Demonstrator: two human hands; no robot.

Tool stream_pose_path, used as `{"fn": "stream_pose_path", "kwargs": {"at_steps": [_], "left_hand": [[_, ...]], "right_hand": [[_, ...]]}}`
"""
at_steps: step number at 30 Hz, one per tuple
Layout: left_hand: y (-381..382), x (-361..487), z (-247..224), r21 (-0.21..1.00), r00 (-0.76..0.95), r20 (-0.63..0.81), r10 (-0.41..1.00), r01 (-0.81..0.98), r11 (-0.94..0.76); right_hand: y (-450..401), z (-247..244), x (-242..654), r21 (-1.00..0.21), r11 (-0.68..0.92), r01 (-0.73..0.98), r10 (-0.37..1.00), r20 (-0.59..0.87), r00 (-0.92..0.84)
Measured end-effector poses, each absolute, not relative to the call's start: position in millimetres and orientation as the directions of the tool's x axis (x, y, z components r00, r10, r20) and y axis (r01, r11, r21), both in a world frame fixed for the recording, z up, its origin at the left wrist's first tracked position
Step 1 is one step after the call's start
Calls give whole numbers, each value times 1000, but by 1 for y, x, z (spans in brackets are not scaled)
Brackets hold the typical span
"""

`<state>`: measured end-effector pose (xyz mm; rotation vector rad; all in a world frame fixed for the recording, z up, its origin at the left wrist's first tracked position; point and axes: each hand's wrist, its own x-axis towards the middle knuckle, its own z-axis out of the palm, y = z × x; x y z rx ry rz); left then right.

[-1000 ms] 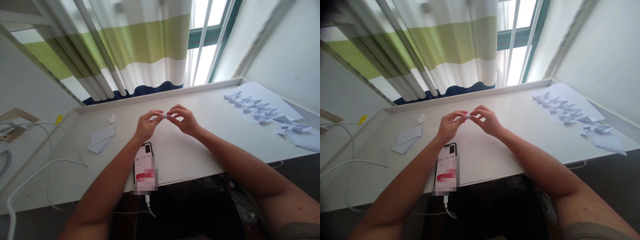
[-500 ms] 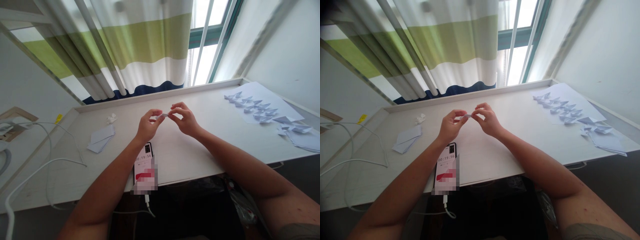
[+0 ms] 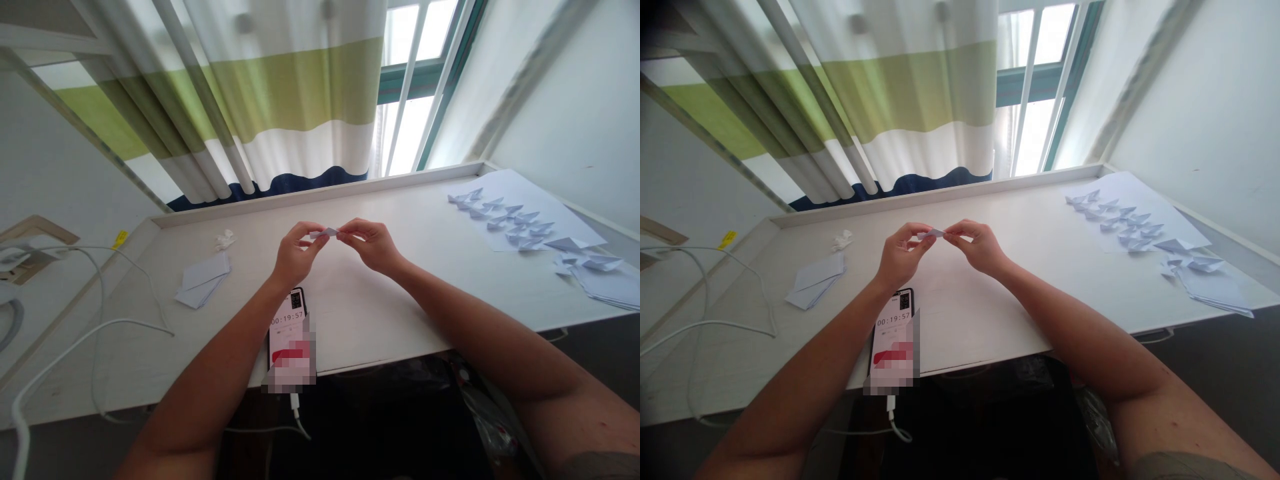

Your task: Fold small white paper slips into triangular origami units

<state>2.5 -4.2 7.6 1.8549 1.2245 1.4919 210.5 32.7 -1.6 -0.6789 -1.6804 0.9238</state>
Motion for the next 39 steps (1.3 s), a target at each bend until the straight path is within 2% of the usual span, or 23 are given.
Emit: {"fn": "stream_pose_path", "kwargs": {"at_steps": [4,8,13,18,26,28,31,35,39], "left_hand": [[-5,5,5,811,56,502,863,318,-491],[-9,10,5,843,41,473,880,268,-466],[-10,12,6,885,50,433,900,167,-435],[-6,14,5,927,45,374,927,23,-375],[-8,15,8,931,-2,364,931,-10,-364],[-8,14,8,928,-26,373,927,0,-373],[-7,13,8,923,-40,386,922,26,-385],[-5,12,7,917,-33,398,917,15,-398],[-5,12,7,915,-31,403,915,27,-402]], "right_hand": [[30,-1,210,-809,586,-37,769,570,-290],[28,0,208,-833,551,-48,789,539,-294],[29,-2,205,-857,499,-129,831,515,-210],[23,0,203,-848,521,-94,837,530,-140],[15,6,201,-859,501,-107,840,512,-179],[18,6,202,-881,436,-182,860,468,-204],[25,6,205,-927,233,-295,899,321,-298],[31,4,211,-962,3,-274,845,149,-513],[31,5,212,-945,-107,-308,831,85,-550]]}}
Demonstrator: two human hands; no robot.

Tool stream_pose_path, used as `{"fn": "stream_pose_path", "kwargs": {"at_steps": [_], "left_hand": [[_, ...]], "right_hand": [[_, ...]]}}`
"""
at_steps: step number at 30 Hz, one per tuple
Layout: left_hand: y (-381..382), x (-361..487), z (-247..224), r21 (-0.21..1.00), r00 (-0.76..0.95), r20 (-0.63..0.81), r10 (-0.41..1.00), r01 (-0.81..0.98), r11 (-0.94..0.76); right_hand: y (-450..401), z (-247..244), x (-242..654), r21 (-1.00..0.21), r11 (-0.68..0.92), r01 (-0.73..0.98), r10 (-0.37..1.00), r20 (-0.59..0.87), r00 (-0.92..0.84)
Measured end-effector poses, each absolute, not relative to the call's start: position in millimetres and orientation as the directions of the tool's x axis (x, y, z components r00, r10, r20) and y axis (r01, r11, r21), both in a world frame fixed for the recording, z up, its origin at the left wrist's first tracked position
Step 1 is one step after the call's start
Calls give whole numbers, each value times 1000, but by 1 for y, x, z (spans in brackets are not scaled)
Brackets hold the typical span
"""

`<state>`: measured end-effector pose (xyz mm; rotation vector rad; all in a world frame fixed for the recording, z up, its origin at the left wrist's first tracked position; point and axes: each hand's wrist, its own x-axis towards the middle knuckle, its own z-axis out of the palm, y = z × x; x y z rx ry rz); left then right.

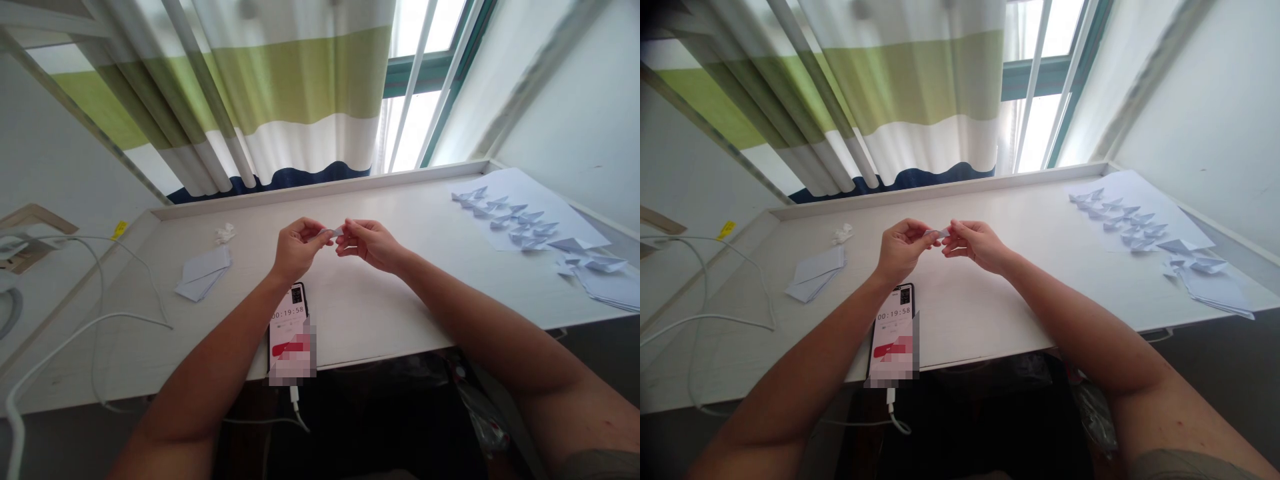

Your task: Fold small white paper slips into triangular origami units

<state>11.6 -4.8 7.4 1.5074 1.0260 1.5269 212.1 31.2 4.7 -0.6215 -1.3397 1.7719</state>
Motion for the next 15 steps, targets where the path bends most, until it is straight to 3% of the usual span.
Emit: {"fn": "stream_pose_path", "kwargs": {"at_steps": [5,11,15], "left_hand": [[-7,12,10,917,-13,398,917,23,-398],[-7,8,12,941,12,336,942,33,-336],[-4,5,11,957,58,283,957,42,-286]], "right_hand": [[29,7,212,-957,-98,-274,834,71,-547],[27,6,212,-967,213,-139,845,254,-470],[27,5,212,-951,299,-79,835,301,-462]]}}
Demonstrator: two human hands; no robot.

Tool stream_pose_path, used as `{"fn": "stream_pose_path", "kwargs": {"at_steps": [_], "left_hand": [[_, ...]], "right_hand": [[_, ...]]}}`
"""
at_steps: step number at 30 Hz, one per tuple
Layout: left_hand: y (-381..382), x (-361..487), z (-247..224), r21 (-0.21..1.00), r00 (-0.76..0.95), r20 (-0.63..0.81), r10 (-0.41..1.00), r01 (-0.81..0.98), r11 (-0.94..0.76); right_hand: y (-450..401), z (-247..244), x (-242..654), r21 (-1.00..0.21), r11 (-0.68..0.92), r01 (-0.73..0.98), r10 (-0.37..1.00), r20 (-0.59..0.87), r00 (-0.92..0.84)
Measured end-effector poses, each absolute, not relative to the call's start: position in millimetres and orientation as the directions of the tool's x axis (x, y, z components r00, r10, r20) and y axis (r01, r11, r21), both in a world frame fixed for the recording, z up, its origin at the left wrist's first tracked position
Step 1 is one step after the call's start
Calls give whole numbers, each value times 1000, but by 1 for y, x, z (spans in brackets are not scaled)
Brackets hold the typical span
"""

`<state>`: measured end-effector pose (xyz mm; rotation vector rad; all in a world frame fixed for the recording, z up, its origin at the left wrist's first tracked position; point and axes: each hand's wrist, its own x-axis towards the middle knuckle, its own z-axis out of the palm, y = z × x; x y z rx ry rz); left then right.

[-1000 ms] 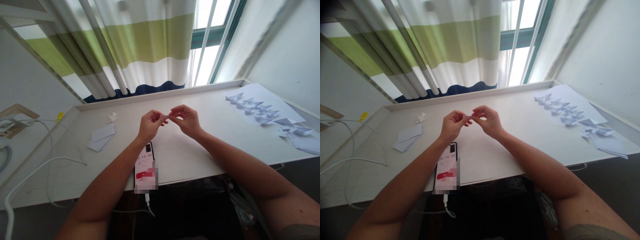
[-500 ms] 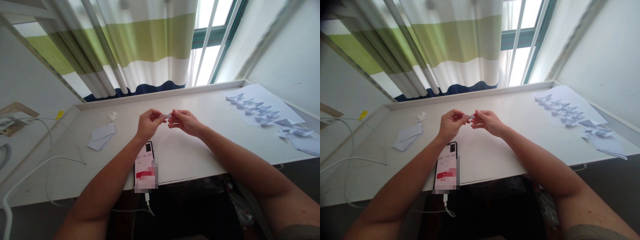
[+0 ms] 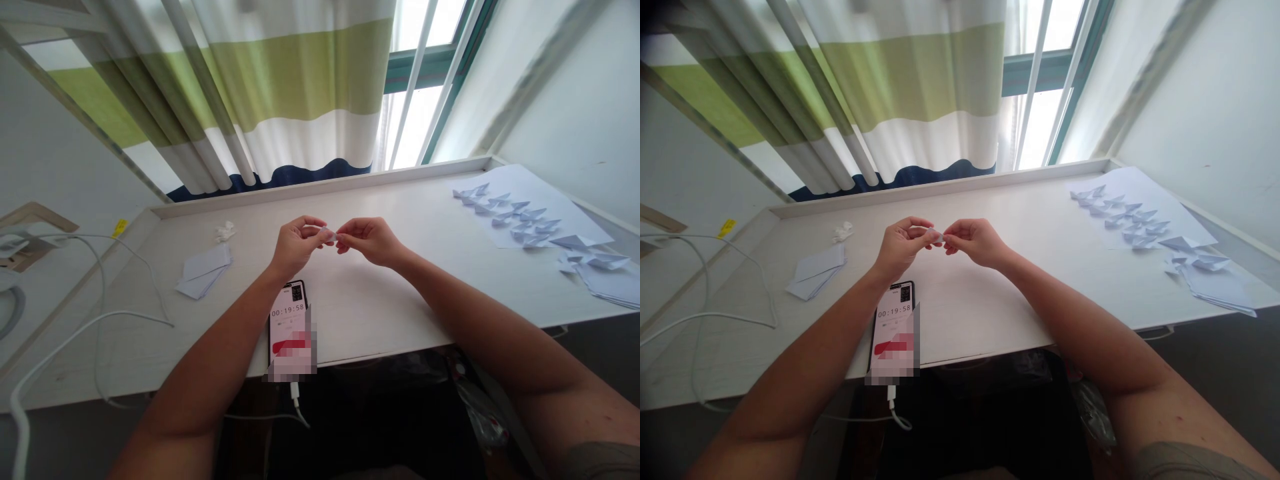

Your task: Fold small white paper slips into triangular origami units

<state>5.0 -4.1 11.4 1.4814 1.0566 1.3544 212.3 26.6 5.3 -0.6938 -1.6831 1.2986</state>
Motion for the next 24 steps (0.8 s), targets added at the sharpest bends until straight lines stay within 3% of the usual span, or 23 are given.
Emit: {"fn": "stream_pose_path", "kwargs": {"at_steps": [6,15,20,24], "left_hand": [[2,2,7,903,-34,429,903,44,-428],[-1,2,9,849,-17,520,854,118,-515],[-3,1,11,845,-25,523,852,144,-514],[-5,-1,12,766,1,603,798,281,-579]], "right_hand": [[30,6,212,-927,356,-119,864,375,-335],[27,4,212,-929,351,-119,824,367,-433],[26,6,213,-907,410,-97,820,413,-396],[25,7,213,-904,419,-91,827,421,-373]]}}
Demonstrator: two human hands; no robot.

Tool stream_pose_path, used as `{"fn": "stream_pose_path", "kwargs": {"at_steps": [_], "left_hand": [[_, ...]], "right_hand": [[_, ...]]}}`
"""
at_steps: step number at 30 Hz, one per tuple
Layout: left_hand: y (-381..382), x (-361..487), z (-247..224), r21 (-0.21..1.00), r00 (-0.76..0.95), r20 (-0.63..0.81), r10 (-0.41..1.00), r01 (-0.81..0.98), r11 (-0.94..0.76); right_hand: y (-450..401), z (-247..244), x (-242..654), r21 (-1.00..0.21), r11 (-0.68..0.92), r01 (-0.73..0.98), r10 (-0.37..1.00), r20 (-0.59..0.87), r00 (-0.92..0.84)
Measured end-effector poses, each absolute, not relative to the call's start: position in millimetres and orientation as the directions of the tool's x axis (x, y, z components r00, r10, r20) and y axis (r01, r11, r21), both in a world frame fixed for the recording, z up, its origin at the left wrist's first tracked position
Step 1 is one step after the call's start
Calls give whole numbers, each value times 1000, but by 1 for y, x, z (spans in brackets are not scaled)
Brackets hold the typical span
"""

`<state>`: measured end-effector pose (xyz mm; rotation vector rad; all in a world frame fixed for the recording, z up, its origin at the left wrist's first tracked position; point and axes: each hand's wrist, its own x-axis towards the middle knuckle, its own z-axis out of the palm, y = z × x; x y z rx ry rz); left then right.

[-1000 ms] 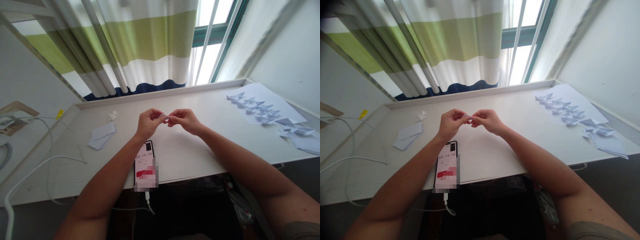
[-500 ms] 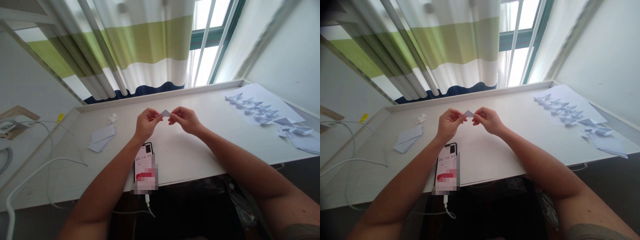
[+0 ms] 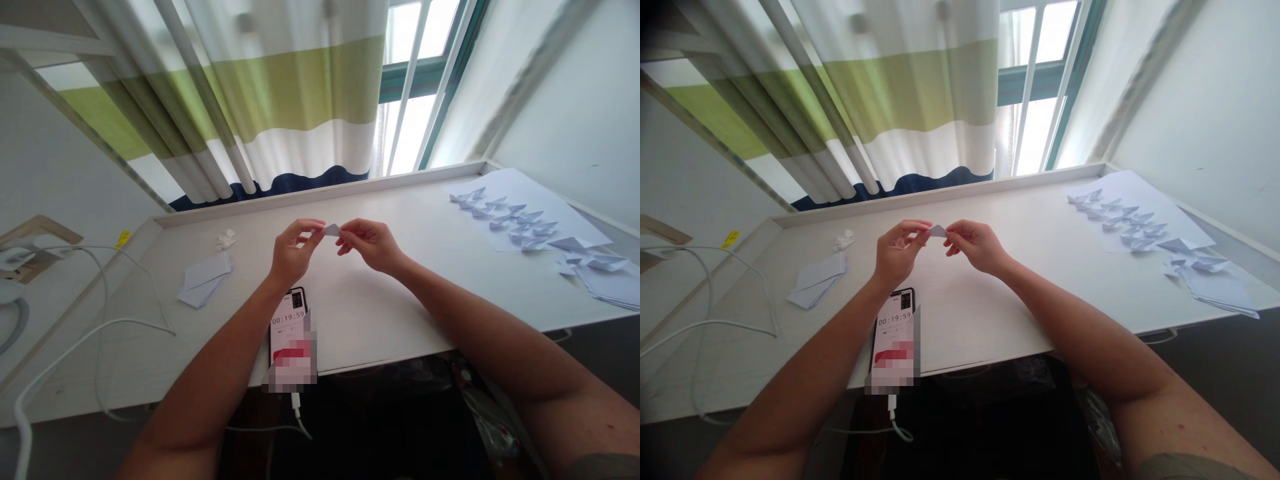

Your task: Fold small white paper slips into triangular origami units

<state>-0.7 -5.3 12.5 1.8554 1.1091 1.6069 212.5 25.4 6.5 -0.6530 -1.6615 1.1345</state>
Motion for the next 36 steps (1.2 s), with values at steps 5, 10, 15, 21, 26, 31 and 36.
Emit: {"fn": "stream_pose_path", "kwargs": {"at_steps": [5,10,15,21,26,31,36], "left_hand": [[-8,-3,16,686,68,658,750,357,-634],[-5,-4,15,752,110,604,789,251,-610],[-4,-2,15,910,99,414,905,-8,-415],[-6,-1,22,981,113,93,989,-183,-71],[-7,-2,26,967,259,-39,965,-233,102],[-9,0,29,944,187,-56,981,-311,113],[-10,3,29,929,200,-84,976,-339,150]], "right_hand": [[25,7,213,-897,440,-46,838,428,-338],[26,4,213,-878,478,-32,832,464,-305],[27,0,213,-843,537,-28,798,519,-306],[26,2,214,-801,598,14,768,568,-296],[26,3,216,-747,662,66,731,624,-275],[24,3,215,-725,684,79,712,641,-287],[22,3,214,-716,695,71,700,650,-297]]}}
